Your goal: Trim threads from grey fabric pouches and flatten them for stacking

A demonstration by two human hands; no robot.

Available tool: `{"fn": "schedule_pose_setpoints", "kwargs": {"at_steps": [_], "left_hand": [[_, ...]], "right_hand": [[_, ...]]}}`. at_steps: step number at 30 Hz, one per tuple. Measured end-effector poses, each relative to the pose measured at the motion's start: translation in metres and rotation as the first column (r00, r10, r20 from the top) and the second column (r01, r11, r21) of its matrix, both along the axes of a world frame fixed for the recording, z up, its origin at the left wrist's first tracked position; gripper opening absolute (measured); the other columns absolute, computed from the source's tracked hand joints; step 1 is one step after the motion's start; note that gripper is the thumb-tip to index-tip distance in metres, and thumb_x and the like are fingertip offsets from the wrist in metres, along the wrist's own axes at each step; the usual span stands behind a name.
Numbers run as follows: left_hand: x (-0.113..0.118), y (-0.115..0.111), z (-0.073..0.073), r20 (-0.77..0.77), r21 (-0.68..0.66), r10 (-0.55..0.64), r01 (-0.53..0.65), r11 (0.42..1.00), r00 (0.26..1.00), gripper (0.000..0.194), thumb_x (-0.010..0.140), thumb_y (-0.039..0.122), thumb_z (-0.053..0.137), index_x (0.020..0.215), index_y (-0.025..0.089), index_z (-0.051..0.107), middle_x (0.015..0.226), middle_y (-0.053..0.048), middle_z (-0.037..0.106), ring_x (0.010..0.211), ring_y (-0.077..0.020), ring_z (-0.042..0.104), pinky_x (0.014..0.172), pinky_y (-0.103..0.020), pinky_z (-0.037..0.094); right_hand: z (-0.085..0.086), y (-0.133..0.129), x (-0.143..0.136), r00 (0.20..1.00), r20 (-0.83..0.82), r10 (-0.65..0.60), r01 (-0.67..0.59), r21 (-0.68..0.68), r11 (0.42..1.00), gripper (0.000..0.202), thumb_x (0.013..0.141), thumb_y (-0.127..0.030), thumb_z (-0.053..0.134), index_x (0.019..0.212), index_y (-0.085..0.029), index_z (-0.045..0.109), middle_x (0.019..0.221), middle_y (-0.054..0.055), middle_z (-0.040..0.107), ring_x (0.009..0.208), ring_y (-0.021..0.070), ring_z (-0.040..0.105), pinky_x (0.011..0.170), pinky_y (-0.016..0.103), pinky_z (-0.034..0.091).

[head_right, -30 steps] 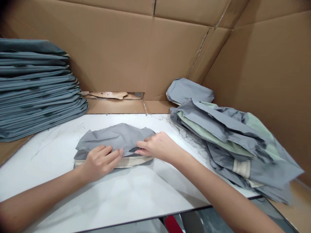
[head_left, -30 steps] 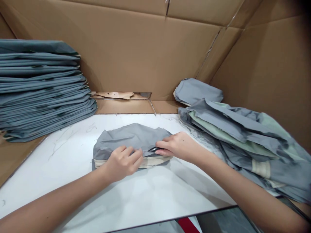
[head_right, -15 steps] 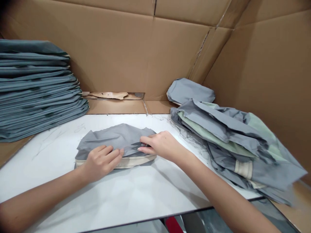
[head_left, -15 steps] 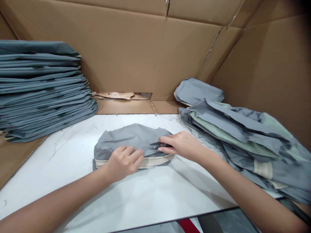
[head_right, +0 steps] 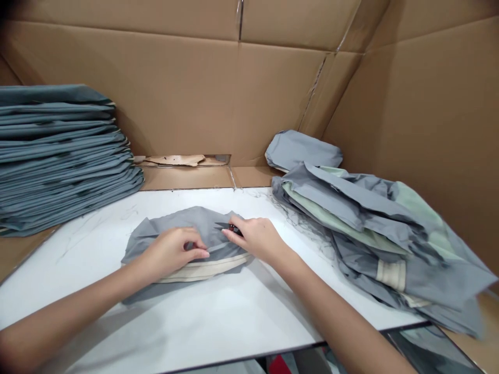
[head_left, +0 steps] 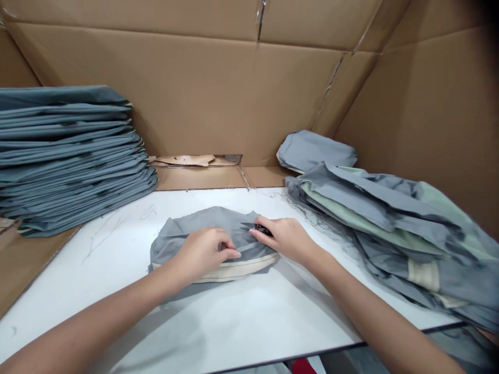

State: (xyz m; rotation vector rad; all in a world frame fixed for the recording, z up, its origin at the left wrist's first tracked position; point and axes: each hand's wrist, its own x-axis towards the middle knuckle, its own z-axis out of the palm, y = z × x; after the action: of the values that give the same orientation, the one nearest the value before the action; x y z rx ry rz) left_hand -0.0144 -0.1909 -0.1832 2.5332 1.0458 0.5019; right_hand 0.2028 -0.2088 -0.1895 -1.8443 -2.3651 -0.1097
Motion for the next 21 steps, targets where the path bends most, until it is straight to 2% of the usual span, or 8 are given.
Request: {"fn": "schedule_pose_setpoints", "kwargs": {"at_steps": [5, 8, 11, 13, 14, 15, 18, 21], "left_hand": [[-0.023, 0.006, 0.013, 0.192, 0.314, -0.199, 0.132, 0.940, 0.961, 0.022, 0.083, 0.015, 0.045, 0.068, 0.017, 0.059, 0.067, 0.003, 0.059, 0.061, -0.0049, 0.053, 0.057, -0.016, 0.040], [-0.067, 0.046, 0.042, 0.461, 0.332, 0.067, -0.242, 0.912, 0.885, 0.015, 0.080, 0.014, 0.048, 0.068, 0.013, 0.057, 0.064, 0.003, 0.056, 0.057, -0.0035, 0.051, 0.055, -0.015, 0.041], [-0.114, 0.092, 0.063, 0.617, 0.177, 0.504, -0.730, 0.660, 0.605, 0.020, 0.080, 0.024, 0.048, 0.083, 0.008, 0.060, 0.060, 0.003, 0.050, 0.052, -0.0036, 0.048, 0.057, -0.019, 0.045], [-0.128, 0.106, 0.066, 0.534, 0.192, 0.691, -0.866, 0.461, 0.486, 0.029, 0.070, 0.018, 0.059, 0.098, 0.010, 0.060, 0.087, -0.002, 0.054, 0.060, -0.0033, 0.047, 0.071, -0.029, 0.049], [-0.127, 0.105, 0.064, 0.514, 0.207, 0.695, -0.859, 0.468, 0.503, 0.048, 0.064, 0.015, 0.064, 0.111, 0.011, 0.055, 0.106, -0.006, 0.048, 0.066, -0.0035, 0.048, 0.077, -0.031, 0.049], [-0.120, 0.099, 0.062, 0.485, 0.236, 0.650, -0.803, 0.547, 0.585, 0.051, 0.067, 0.015, 0.063, 0.117, 0.013, 0.051, 0.118, -0.010, 0.040, 0.072, -0.0053, 0.051, 0.078, -0.030, 0.048], [-0.077, 0.060, 0.050, 0.189, 0.391, 0.347, -0.395, 0.831, 0.918, 0.027, 0.081, 0.030, 0.050, 0.103, 0.017, 0.058, 0.103, -0.007, 0.051, 0.091, -0.0155, 0.051, 0.079, -0.031, 0.046], [-0.033, 0.021, 0.035, -0.158, 0.339, 0.194, -0.131, 0.931, 0.968, 0.040, 0.087, 0.046, 0.036, 0.075, 0.018, 0.061, 0.084, -0.005, 0.059, 0.089, -0.0197, 0.050, 0.079, -0.037, 0.043]], "right_hand": [[-0.006, 0.003, 0.005, 0.996, -0.079, -0.032, 0.023, -0.108, 0.994, 0.050, 0.086, -0.057, 0.016, 0.098, -0.025, 0.052, 0.077, -0.001, 0.064, 0.068, 0.0078, 0.058, 0.059, 0.017, 0.025], [-0.007, 0.003, 0.006, 0.992, -0.122, -0.037, 0.021, -0.133, 0.991, 0.050, 0.086, -0.057, 0.015, 0.100, -0.026, 0.052, 0.080, -0.001, 0.064, 0.071, 0.0081, 0.059, 0.060, 0.017, 0.026], [-0.006, 0.002, 0.006, 0.992, -0.113, -0.052, 0.038, -0.124, 0.992, 0.051, 0.086, -0.058, 0.015, 0.100, -0.025, 0.052, 0.079, 0.000, 0.064, 0.070, 0.0087, 0.058, 0.061, 0.017, 0.026], [-0.007, 0.002, 0.006, 0.992, -0.115, -0.054, 0.040, -0.119, 0.992, 0.051, 0.086, -0.058, 0.016, 0.100, -0.025, 0.052, 0.078, 0.000, 0.064, 0.070, 0.0088, 0.058, 0.061, 0.017, 0.026], [-0.008, 0.003, 0.006, 0.991, -0.122, -0.054, 0.039, -0.119, 0.992, 0.051, 0.086, -0.058, 0.016, 0.100, -0.025, 0.053, 0.078, 0.000, 0.064, 0.070, 0.0087, 0.058, 0.060, 0.017, 0.026], [-0.010, 0.004, 0.006, 0.990, -0.131, -0.054, 0.039, -0.119, 0.992, 0.051, 0.086, -0.058, 0.017, 0.099, -0.025, 0.053, 0.078, -0.001, 0.064, 0.070, 0.0086, 0.058, 0.061, 0.017, 0.026], [-0.014, 0.007, 0.006, 0.985, -0.157, -0.067, 0.047, -0.127, 0.991, 0.052, 0.085, -0.059, 0.016, 0.099, -0.025, 0.054, 0.080, 0.000, 0.064, 0.071, 0.0085, 0.058, 0.061, 0.017, 0.027], [-0.016, 0.007, 0.007, 0.981, -0.181, -0.077, 0.053, -0.136, 0.989, 0.053, 0.085, -0.059, 0.015, 0.099, -0.025, 0.054, 0.081, 0.000, 0.064, 0.073, 0.0089, 0.058, 0.062, 0.017, 0.027]]}}
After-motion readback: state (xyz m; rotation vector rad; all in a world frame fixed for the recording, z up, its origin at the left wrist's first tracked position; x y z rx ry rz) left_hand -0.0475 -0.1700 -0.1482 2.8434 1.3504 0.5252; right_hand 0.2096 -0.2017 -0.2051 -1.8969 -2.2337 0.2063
